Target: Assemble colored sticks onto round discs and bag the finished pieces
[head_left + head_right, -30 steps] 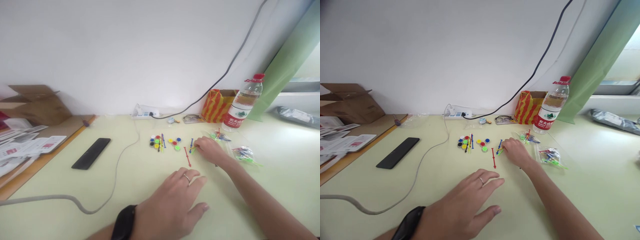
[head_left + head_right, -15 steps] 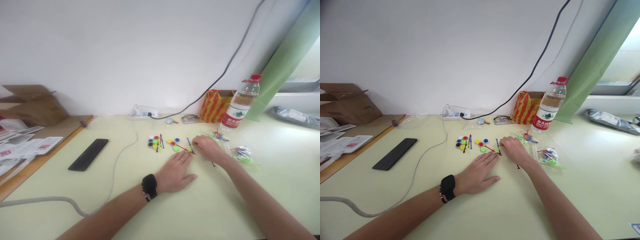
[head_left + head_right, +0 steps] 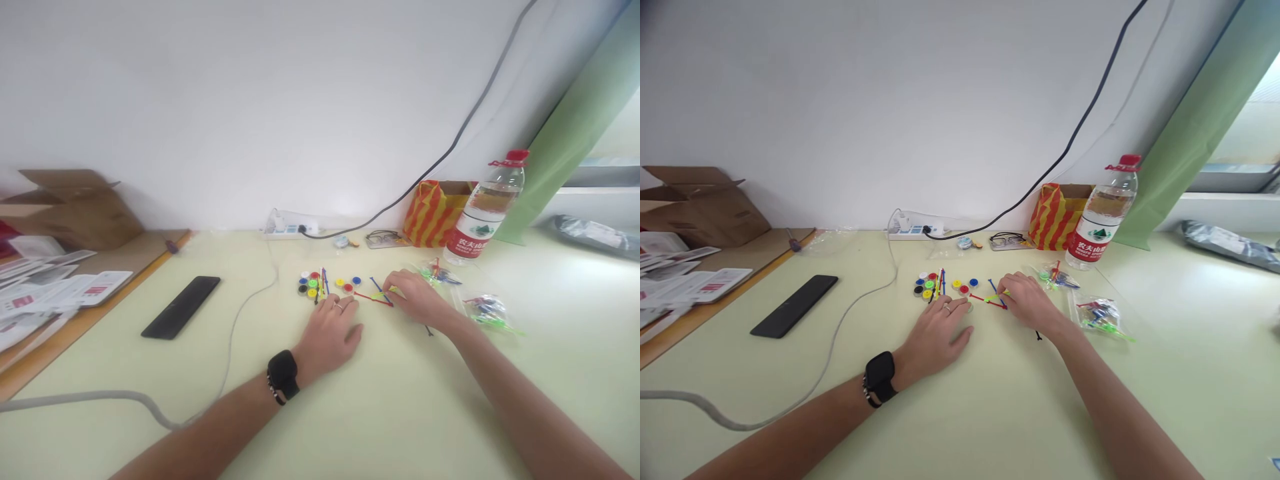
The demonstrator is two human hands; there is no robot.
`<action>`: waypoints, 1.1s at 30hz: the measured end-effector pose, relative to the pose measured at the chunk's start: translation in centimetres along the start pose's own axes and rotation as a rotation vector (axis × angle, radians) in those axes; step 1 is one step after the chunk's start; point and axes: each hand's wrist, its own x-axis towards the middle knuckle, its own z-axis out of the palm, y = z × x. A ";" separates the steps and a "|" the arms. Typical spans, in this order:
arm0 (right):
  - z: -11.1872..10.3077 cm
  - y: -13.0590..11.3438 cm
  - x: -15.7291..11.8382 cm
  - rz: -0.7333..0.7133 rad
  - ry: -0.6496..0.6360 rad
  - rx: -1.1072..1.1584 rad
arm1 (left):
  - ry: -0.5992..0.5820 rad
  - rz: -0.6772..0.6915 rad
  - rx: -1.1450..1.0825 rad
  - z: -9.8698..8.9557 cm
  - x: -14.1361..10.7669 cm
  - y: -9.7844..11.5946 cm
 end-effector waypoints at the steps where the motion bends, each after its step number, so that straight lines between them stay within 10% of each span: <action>1: 0.0 -0.1 -0.1 -0.006 0.005 0.027 | 0.003 0.001 -0.006 0.0 0.0 -0.1; 14: -0.6 -4.3 -1.0 0.124 0.136 0.624 | 0.070 -0.172 -0.375 -0.1 0.3 -1.6; 22: 0.8 -7.6 -0.8 0.151 0.084 0.940 | 0.064 -0.258 -0.998 0.3 0.9 -2.1; 33: 3.3 -8.6 -1.0 0.096 0.085 0.993 | 0.086 -0.307 -1.179 -0.2 1.1 -2.3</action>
